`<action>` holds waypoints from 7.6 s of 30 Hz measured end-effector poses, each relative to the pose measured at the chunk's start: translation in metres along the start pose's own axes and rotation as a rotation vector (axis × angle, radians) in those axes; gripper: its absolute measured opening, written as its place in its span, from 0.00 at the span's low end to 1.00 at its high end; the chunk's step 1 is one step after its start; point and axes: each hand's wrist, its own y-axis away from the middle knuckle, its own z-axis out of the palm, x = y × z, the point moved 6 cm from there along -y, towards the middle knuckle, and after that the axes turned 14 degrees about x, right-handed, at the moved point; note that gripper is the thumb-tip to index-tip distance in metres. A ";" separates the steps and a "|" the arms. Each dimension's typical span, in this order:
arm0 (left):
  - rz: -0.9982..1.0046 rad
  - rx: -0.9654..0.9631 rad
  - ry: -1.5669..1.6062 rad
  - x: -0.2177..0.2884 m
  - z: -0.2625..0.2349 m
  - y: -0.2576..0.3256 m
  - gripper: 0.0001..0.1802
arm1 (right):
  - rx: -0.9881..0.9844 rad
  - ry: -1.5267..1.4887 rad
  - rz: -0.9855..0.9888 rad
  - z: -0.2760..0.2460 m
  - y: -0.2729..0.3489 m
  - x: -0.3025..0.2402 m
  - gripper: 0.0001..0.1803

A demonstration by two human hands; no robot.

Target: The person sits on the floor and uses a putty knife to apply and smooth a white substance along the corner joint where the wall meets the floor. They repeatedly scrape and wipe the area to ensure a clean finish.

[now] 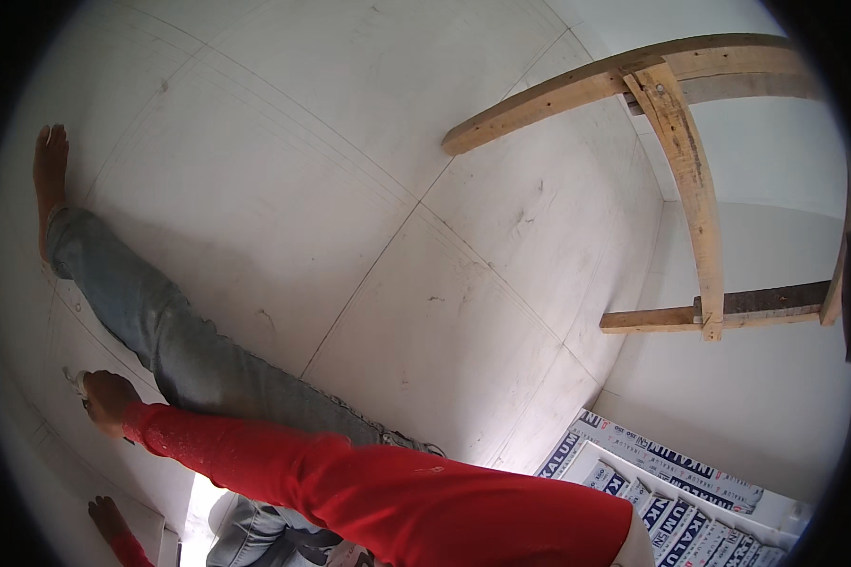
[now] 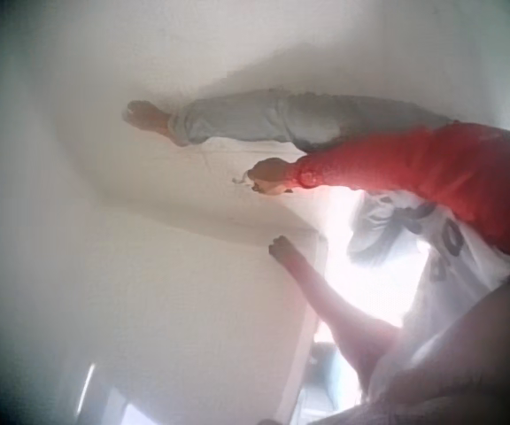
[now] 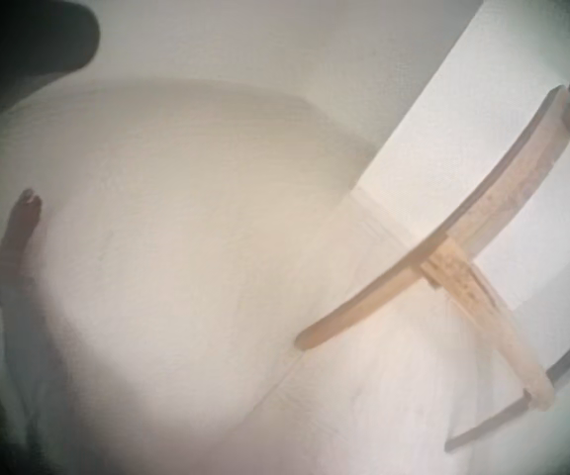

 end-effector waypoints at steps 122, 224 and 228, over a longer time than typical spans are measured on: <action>-1.274 0.010 1.275 0.083 -0.236 0.177 0.10 | -0.386 -0.216 -0.118 0.264 0.177 0.048 0.16; -1.245 0.010 1.282 0.083 -0.232 0.181 0.08 | -0.614 -0.111 -0.208 0.262 0.179 0.044 0.20; -1.288 0.002 1.292 0.090 -0.235 0.178 0.08 | -0.654 0.204 -0.011 0.288 0.122 0.045 0.20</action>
